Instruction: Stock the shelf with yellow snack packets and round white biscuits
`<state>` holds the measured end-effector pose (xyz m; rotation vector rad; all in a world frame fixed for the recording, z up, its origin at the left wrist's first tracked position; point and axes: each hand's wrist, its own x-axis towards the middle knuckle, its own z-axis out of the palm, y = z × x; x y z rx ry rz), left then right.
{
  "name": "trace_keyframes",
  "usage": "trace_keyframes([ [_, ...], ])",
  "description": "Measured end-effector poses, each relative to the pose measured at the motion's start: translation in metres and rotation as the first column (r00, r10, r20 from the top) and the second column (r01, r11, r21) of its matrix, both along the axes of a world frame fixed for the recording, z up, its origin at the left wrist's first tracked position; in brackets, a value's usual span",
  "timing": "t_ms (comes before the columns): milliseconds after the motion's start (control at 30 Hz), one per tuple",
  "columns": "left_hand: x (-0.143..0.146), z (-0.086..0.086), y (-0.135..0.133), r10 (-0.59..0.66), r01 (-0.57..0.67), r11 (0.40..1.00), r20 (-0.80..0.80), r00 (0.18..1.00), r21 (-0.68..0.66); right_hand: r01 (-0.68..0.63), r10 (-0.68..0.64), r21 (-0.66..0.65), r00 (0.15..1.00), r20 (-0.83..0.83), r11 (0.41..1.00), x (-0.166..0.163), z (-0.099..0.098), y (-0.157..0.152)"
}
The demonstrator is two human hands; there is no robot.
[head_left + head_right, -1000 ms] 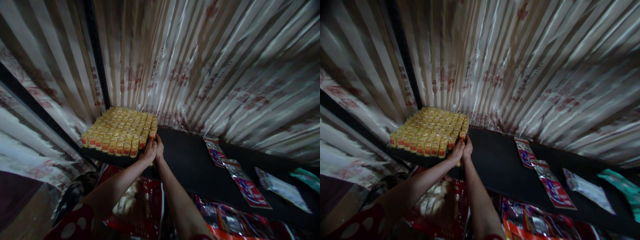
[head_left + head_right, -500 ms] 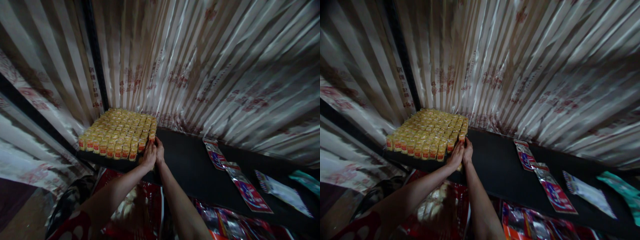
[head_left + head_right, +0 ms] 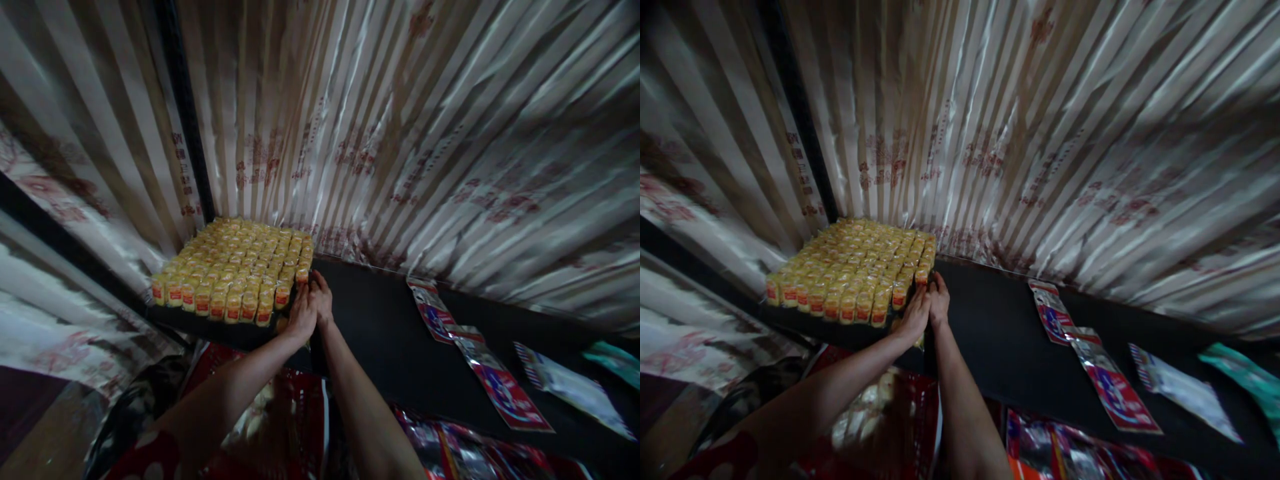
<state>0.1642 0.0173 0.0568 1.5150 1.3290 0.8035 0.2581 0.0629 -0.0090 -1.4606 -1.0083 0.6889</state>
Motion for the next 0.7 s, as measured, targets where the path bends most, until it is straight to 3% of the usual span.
trace_keyframes([
  [300,-0.001,-0.002,0.006,0.001,-0.003,0.999,0.05,0.999,0.032,-0.019,0.028,0.061,0.99,-0.141,0.998,-0.014,0.015,0.036],
  [500,-0.003,0.002,0.005,-0.016,0.013,0.999,0.059,0.998,0.048,-0.049,0.05,0.008,0.999,-0.023,0.999,-0.007,0.016,0.034],
  [700,-0.001,0.0,0.004,0.014,-0.016,1.0,0.073,0.997,0.024,0.034,-0.034,0.039,0.999,-0.001,0.999,-0.005,0.018,0.038],
])
